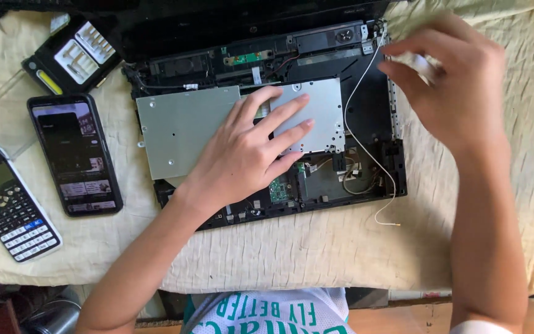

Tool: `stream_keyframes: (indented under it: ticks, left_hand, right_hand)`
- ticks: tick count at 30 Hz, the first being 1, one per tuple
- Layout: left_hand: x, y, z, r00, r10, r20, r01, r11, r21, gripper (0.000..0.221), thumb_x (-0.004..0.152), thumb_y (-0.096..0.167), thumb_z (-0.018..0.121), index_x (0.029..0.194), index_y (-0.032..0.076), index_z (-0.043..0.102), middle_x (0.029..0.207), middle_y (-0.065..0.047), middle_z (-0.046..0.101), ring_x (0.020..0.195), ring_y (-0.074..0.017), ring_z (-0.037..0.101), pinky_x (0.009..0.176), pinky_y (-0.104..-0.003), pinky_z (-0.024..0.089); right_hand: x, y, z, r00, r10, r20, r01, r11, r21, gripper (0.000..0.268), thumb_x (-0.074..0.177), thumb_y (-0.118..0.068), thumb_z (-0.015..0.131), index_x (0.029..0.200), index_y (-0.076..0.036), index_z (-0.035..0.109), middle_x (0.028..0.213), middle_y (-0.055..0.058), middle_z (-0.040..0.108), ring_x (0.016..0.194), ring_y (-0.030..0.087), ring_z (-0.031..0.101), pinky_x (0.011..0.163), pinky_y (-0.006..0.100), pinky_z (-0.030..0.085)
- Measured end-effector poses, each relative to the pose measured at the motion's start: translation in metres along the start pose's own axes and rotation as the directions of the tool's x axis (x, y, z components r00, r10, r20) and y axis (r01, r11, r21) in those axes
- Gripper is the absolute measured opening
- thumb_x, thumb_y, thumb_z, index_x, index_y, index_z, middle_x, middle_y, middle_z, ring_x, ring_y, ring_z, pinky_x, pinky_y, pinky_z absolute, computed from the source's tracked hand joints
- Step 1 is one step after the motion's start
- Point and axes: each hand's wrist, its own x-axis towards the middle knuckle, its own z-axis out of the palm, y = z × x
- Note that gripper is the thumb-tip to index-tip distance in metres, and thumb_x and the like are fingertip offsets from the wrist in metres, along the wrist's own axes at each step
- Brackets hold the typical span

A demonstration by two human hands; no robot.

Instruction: The person is probing and connecting ribbon cables inside a disassembled laptop using a small plastic tool.

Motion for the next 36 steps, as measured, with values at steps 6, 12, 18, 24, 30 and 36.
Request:
stream_keyframes:
  ticks: [6,12,18,24,30,36]
  left_hand:
    - [0.000,0.001,0.000,1.000,0.007,0.014,-0.007,1.000,0.016,0.036,0.103,0.025,0.073,0.134,0.007,0.069,0.150,-0.013,0.054,0.135,-0.0372,0.049,0.107,-0.054,0.052]
    - [0.000,0.001,0.000,1.000,0.006,0.018,-0.007,1.000,0.031,0.036,0.103,0.025,0.073,0.135,0.008,0.069,0.151,-0.012,0.054,0.134,-0.0359,0.051,0.105,-0.052,0.053]
    - [0.000,0.001,-0.001,1.000,0.004,0.016,-0.005,0.999,0.037,0.036,0.103,0.026,0.074,0.134,0.009,0.069,0.151,-0.011,0.054,0.134,-0.0349,0.052,0.105,-0.051,0.054]
    - [-0.001,0.000,0.000,1.000,0.007,0.011,-0.007,0.999,0.044,0.036,0.103,0.026,0.074,0.134,0.009,0.069,0.151,-0.011,0.054,0.134,-0.0344,0.051,0.106,-0.051,0.052]
    - [-0.001,0.000,0.000,1.000,0.008,0.007,-0.009,0.999,0.053,0.037,0.102,0.025,0.075,0.135,0.009,0.069,0.151,-0.010,0.054,0.134,-0.0336,0.051,0.106,-0.050,0.052]
    - [-0.001,0.000,0.000,1.000,0.009,0.000,-0.009,0.999,0.044,0.038,0.102,0.025,0.076,0.135,0.010,0.069,0.151,-0.010,0.054,0.135,-0.0332,0.050,0.107,-0.050,0.051]
  right_hand:
    - [0.033,0.022,0.034,0.996,-0.091,-0.007,0.091,0.991,0.102,0.014,0.107,0.015,0.088,0.111,0.008,0.077,0.103,0.014,0.070,0.087,0.024,0.058,0.075,0.034,0.043]
    - [0.033,0.029,0.042,0.992,-0.124,-0.040,0.126,0.990,0.060,0.015,0.107,0.014,0.091,0.108,0.006,0.078,0.101,0.014,0.074,0.088,0.025,0.063,0.077,0.036,0.044]
    - [0.034,0.031,0.045,0.988,-0.154,-0.022,0.154,0.988,0.020,0.014,0.110,0.014,0.087,0.108,0.005,0.077,0.101,0.013,0.074,0.085,0.025,0.060,0.076,0.037,0.043]
    - [0.032,0.021,0.045,0.979,-0.202,0.028,0.204,0.975,-0.084,0.014,0.108,0.017,0.071,0.111,0.004,0.066,0.110,0.020,0.066,0.089,0.038,0.060,0.074,0.045,0.043]
    - [0.032,0.015,0.048,0.980,-0.181,0.078,0.196,0.937,-0.291,0.032,0.083,0.015,0.060,0.111,0.000,0.059,0.109,0.014,0.061,0.076,0.035,0.057,0.052,0.044,0.041]
    - [0.031,0.012,0.034,0.981,-0.146,0.126,0.156,0.985,-0.073,0.019,0.100,0.021,0.060,0.111,0.006,0.057,0.110,0.021,0.061,0.091,0.038,0.059,0.074,0.045,0.045]
